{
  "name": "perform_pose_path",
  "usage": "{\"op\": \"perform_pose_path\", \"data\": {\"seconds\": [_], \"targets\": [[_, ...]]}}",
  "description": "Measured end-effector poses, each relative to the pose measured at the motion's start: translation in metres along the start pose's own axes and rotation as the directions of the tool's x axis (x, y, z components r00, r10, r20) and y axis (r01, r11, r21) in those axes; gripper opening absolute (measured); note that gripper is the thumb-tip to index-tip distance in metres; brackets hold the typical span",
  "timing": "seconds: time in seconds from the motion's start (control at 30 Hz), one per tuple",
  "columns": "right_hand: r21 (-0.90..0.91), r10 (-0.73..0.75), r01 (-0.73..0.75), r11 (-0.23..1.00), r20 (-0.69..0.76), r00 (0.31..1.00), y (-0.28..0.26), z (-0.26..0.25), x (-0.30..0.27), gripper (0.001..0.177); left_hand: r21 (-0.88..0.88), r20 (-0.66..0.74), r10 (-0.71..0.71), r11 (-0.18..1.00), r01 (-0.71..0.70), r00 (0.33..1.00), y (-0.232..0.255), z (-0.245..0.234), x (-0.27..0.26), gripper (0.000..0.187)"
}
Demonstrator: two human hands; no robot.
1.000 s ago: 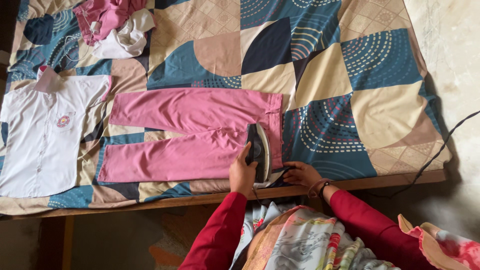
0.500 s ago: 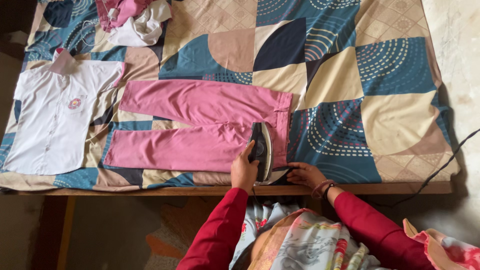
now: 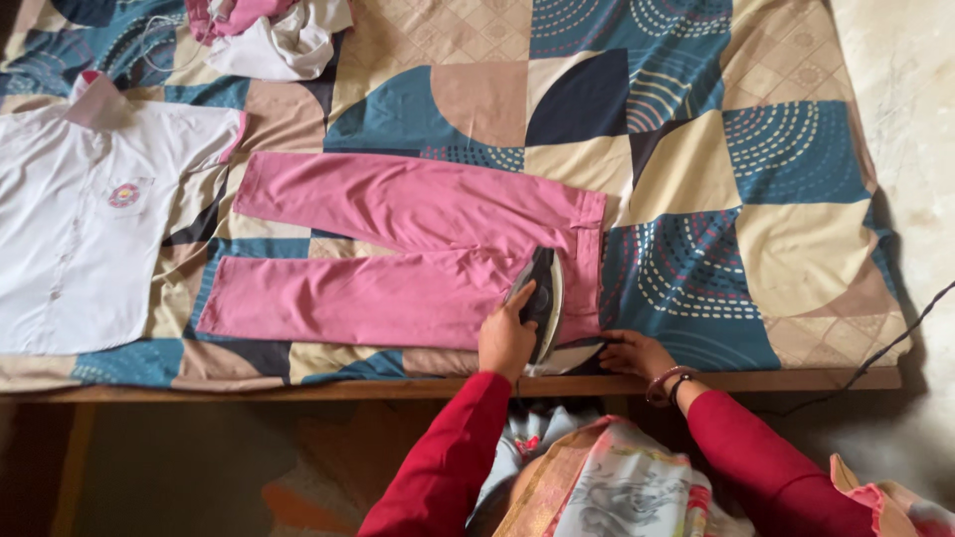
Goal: The person irons a pair of pink trousers laid out on a patterned bedsheet. They smooth the fabric with their hands, then use an electric iron to press the legs and waist area. A white shirt is visible nearby.
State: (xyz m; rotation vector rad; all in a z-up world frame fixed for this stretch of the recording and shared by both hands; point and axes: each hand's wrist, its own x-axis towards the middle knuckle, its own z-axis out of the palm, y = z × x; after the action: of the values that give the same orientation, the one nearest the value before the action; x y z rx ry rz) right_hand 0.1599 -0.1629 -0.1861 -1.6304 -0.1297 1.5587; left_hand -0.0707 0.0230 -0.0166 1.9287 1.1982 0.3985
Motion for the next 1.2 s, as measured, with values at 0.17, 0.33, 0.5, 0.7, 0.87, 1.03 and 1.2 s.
{"op": "perform_pose_path", "data": {"seconds": [0.17,0.33,0.5,0.7,0.87,1.03,1.2], "targets": [[-0.098,-0.034,0.027,0.995,-0.071,0.997,0.0,0.003,0.003,0.044,-0.001,-0.071,0.071,0.997,-0.071,0.995,-0.007,0.007,0.007,0.068],[-0.146,-0.117,0.102,0.984,-0.103,0.988,0.007,0.019,0.0,0.049,-0.093,0.016,-0.005,0.996,0.007,1.0,-0.003,-0.01,0.026,0.067],[-0.132,-0.133,0.114,0.985,-0.149,0.98,0.005,0.019,-0.002,0.044,-0.273,0.027,-0.199,0.941,0.199,0.98,0.0,-0.063,0.011,0.069],[-0.128,-0.344,0.32,0.939,-0.404,0.848,-0.001,0.027,-0.002,0.042,-0.205,-0.161,-0.135,0.974,0.101,0.978,-0.008,-0.094,-0.003,0.071],[-0.138,-0.331,0.302,0.943,-0.308,0.892,-0.035,0.04,0.001,0.054,-0.119,-0.106,-0.117,0.987,0.104,0.987,0.001,-0.092,-0.002,0.069],[-0.226,-0.145,0.098,0.969,-0.202,0.969,-0.048,0.029,0.015,0.061,-0.028,0.001,-0.066,0.997,0.066,0.998,0.009,-0.065,-0.003,0.064],[-0.319,-0.181,0.122,0.94,-0.161,0.97,-0.035,0.013,0.031,0.042,-0.004,-0.011,0.012,1.0,-0.012,1.0,-0.014,-0.048,-0.013,0.063]]}}
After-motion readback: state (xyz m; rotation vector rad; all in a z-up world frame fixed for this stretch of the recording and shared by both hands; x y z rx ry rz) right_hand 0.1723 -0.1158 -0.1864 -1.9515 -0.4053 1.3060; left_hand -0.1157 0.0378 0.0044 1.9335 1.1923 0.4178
